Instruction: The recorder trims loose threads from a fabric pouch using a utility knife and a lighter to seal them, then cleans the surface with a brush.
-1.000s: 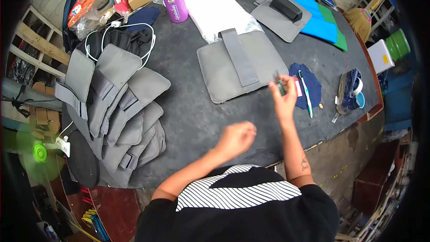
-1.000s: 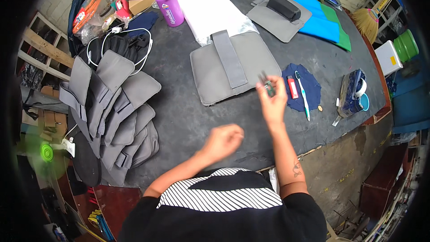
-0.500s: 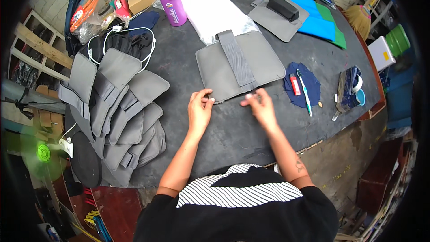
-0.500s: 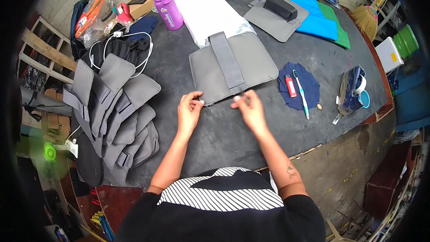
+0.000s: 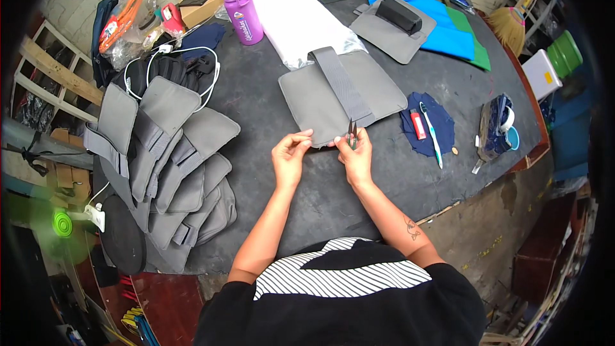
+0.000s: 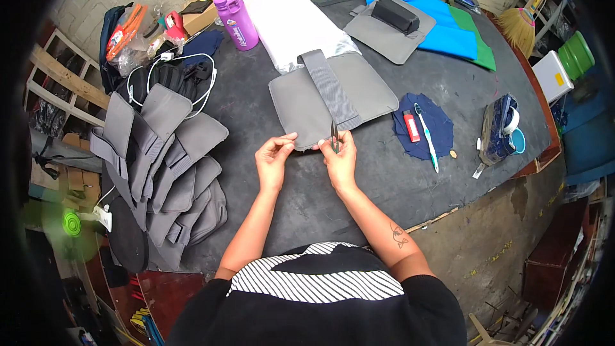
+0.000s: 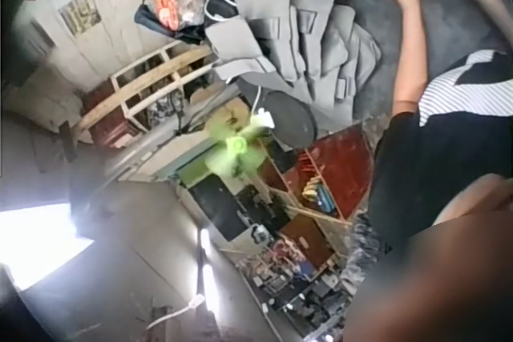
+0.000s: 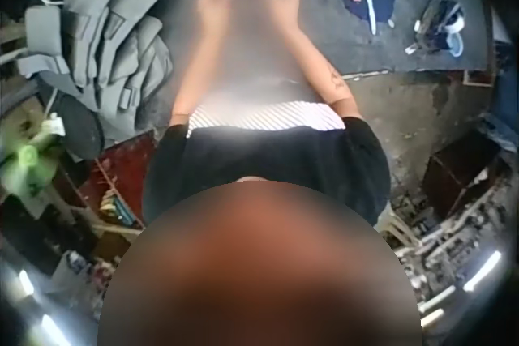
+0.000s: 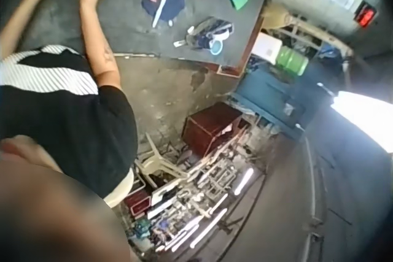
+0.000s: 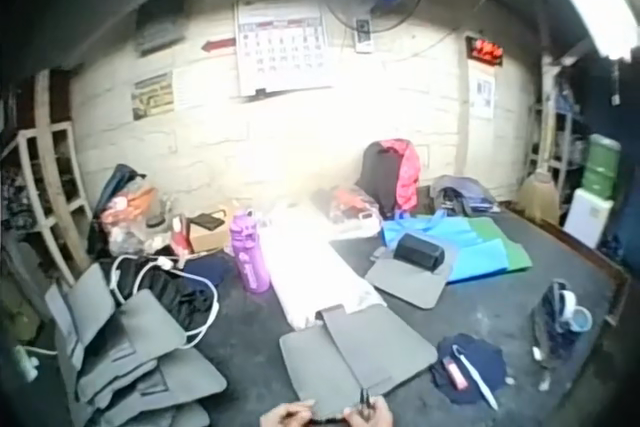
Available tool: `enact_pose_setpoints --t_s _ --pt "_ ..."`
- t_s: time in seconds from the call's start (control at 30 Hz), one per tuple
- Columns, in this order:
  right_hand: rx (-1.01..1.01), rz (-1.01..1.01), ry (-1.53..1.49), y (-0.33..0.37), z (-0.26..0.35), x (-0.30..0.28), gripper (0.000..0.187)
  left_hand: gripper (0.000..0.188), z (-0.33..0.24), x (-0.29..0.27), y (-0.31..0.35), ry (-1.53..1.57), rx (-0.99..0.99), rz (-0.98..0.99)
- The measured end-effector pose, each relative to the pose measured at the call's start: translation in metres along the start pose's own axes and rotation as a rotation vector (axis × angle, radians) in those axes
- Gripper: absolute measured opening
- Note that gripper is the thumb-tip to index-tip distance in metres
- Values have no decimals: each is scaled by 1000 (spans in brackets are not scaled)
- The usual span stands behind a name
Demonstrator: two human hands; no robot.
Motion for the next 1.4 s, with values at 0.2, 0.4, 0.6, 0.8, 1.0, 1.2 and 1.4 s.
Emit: enact_pose_setpoints --t_s 0.2,0.4,0.6,0.8,1.0,1.2,1.4 --pt "-478 -246 189 -16 51 -53 15 7 -21 -25 -6 -9 111 -269" --pt "-333 -409 536 -85 98 -129 30 3 -65 41 -8 -270 317 127" --pt "194 -7 257 -44 75 -93 9 7 -58 96 -13 -437 570 385" --pt "307 -32 103 -29 39 -108 5 9 -22 128 2 -703 914 649" --pt "312 -84 154 -24 46 -118 7 6 -32 137 22 -449 833 643" --pt "322 -65 421 -28 71 -127 20 33 -65 157 103 -138 819 1282" --pt "159 -80 411 -37 92 -132 25 43 -67 74 -54 -972 781 70"
Point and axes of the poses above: each hand's wrist, its own y-axis away from the middle knuckle, its own x-axis out of the palm, z = x × y, the point moved 3 cm from there along -y, towards the middle knuckle, and after that the axes turned 10 degrees about x, right-handed, at the moved point
